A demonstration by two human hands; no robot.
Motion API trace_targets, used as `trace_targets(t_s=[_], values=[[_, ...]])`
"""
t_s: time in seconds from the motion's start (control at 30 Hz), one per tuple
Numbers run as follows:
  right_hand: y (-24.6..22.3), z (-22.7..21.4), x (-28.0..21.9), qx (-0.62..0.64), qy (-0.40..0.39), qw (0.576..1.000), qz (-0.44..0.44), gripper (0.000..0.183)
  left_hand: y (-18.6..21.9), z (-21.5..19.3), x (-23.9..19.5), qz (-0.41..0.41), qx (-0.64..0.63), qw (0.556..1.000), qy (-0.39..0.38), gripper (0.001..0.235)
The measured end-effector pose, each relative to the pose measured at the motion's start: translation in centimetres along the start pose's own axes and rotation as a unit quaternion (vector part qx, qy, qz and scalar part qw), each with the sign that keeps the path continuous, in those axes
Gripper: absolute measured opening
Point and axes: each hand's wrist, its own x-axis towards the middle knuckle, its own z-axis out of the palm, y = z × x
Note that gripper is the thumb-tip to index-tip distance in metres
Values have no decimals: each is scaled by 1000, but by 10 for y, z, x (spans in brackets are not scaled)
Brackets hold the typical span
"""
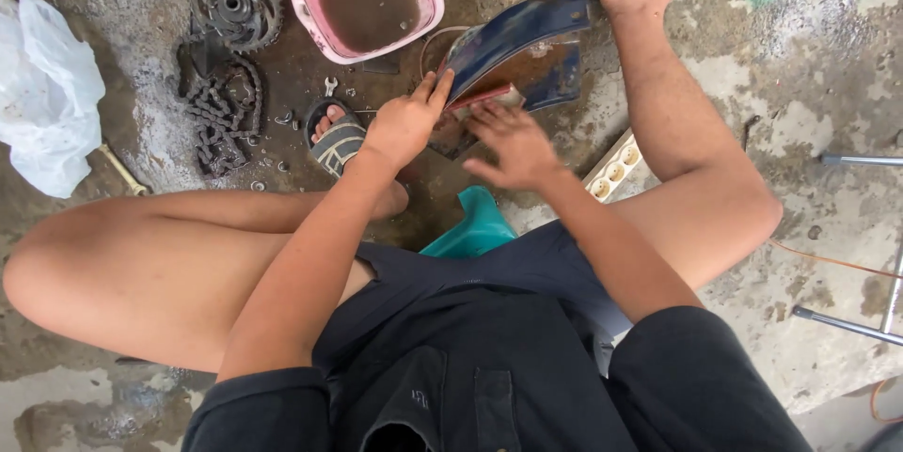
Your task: Sanding a motorcycle side panel with sandpaper and water to prepare the surface for finishing.
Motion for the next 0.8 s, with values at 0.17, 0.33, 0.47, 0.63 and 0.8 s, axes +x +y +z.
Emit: trace_targets(t_s=[0.17,0.33,0.47,0.63,0.8], values=[[34,15,-6,-111,39,988,96,74,23,-29,4,-8,3,1000,-17,77],[28,-3,11,108,57,992,-38,57,16,-20,6,-22,-17,999,-38,82],[50,1,0,-47,23,992,119,41,28,-38,7,-21,-39,998,-43,79],[51,20,-9,-40,58,995,77,31,22,-33,8,-24,-42,997,-53,78],[45,-9,2,-17,85,994,66,18,21,-12,10,6,6,999,-37,79]])
